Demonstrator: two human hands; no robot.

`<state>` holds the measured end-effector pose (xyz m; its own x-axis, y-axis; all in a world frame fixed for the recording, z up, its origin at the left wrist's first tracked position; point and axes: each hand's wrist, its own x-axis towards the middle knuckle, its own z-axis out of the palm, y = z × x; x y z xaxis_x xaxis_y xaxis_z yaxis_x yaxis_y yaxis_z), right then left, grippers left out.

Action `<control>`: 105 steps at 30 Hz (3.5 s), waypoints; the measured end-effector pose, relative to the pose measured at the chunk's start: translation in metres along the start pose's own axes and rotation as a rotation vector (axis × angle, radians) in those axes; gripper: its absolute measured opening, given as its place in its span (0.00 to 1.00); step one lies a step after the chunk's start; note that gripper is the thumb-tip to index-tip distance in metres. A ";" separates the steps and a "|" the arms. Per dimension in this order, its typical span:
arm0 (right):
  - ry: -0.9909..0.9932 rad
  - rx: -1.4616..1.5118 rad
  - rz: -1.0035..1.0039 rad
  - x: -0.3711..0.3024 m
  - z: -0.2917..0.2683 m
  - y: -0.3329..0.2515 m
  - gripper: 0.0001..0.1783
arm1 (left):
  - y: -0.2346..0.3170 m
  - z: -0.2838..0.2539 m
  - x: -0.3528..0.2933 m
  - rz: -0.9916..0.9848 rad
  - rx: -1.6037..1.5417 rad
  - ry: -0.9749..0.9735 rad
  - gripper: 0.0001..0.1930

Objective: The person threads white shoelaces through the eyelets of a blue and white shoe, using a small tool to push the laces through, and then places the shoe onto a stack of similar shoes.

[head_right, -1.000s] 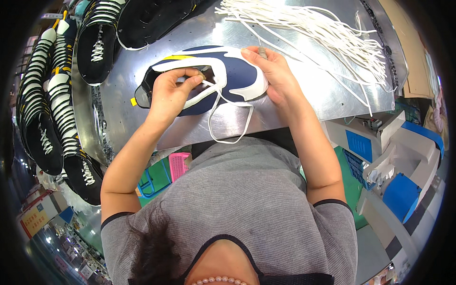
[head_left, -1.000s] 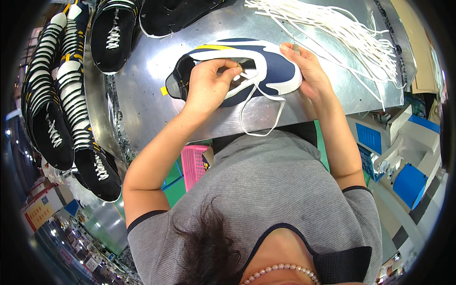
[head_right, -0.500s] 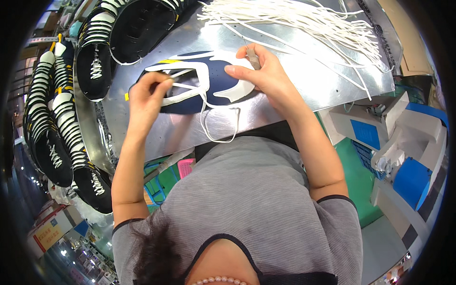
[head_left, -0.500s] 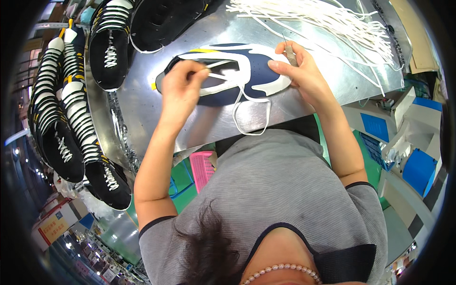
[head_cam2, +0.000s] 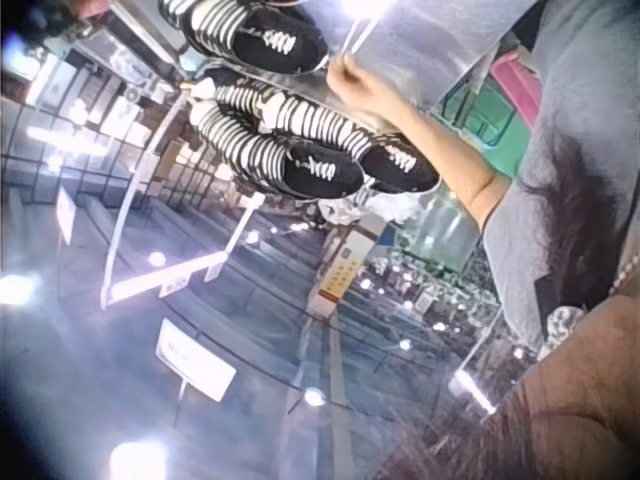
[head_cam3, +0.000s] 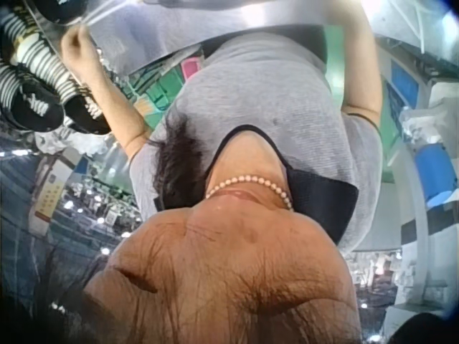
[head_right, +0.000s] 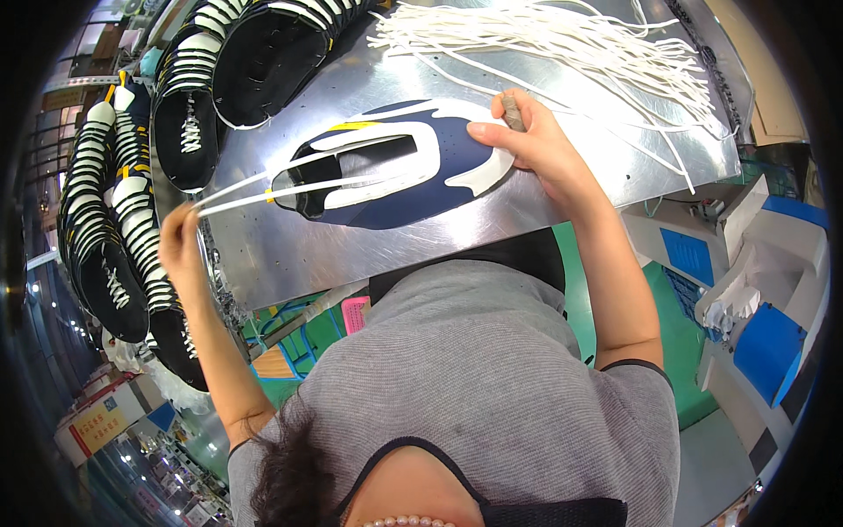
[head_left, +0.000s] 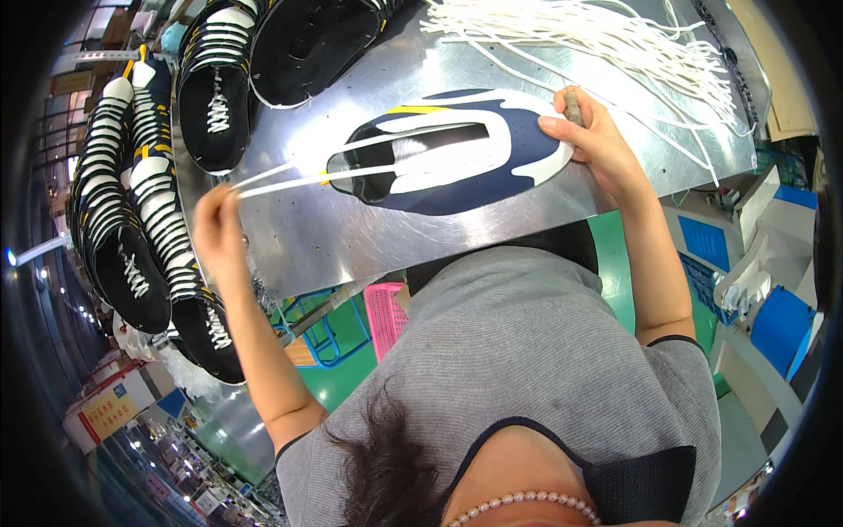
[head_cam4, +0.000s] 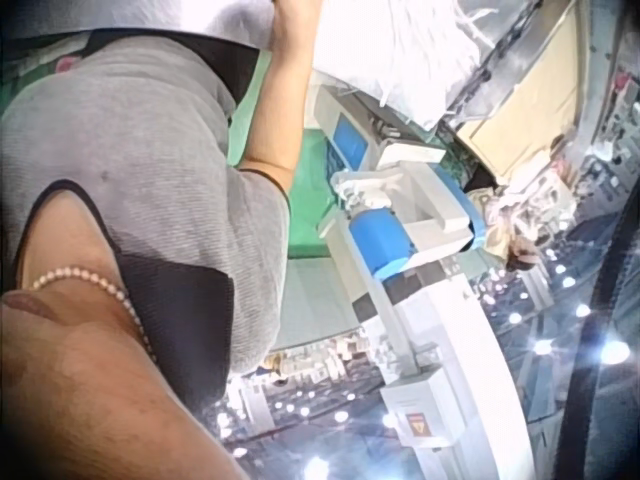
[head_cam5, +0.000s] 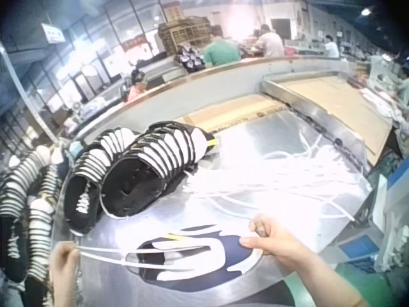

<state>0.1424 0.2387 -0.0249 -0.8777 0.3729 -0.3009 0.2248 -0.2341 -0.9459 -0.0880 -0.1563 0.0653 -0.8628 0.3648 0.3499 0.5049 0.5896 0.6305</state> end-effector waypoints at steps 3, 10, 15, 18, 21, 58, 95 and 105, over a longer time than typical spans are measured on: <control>0.117 -0.480 -0.061 0.005 0.008 -0.007 0.18 | 0.130 0.046 -0.006 0.337 -0.480 -0.681 0.02; 0.384 -0.700 -0.466 -0.003 0.015 -0.015 0.12 | 0.153 0.115 0.009 0.538 -0.140 -0.387 0.03; -0.076 -0.035 -0.365 -0.001 0.061 -0.026 0.10 | 0.153 0.158 0.001 0.576 -0.183 -0.354 0.06; -0.041 0.150 -0.203 0.009 0.060 -0.020 0.07 | 0.145 0.151 -0.005 0.338 -0.202 -0.302 0.11; 0.010 0.261 -0.100 0.018 0.060 -0.015 0.06 | 0.122 0.126 -0.016 0.318 0.012 -0.409 0.14; 0.073 -0.857 -0.329 -0.005 0.065 -0.022 0.09 | 0.114 0.186 -0.043 -0.215 -0.557 -0.394 0.10; 0.325 -0.742 -0.336 0.044 0.088 0.014 0.16 | 0.135 -0.006 -0.006 -0.111 -2.090 -0.278 0.11; 0.236 -0.159 -0.460 0.027 0.075 0.006 0.14 | 0.117 0.151 -0.080 0.344 0.036 -0.290 0.08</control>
<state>0.0885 0.1803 -0.0293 -0.7861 0.6004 0.1469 -0.0829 0.1331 -0.9876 0.0438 -0.0075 0.0064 -0.6051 0.7277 0.3230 0.7660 0.4214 0.4855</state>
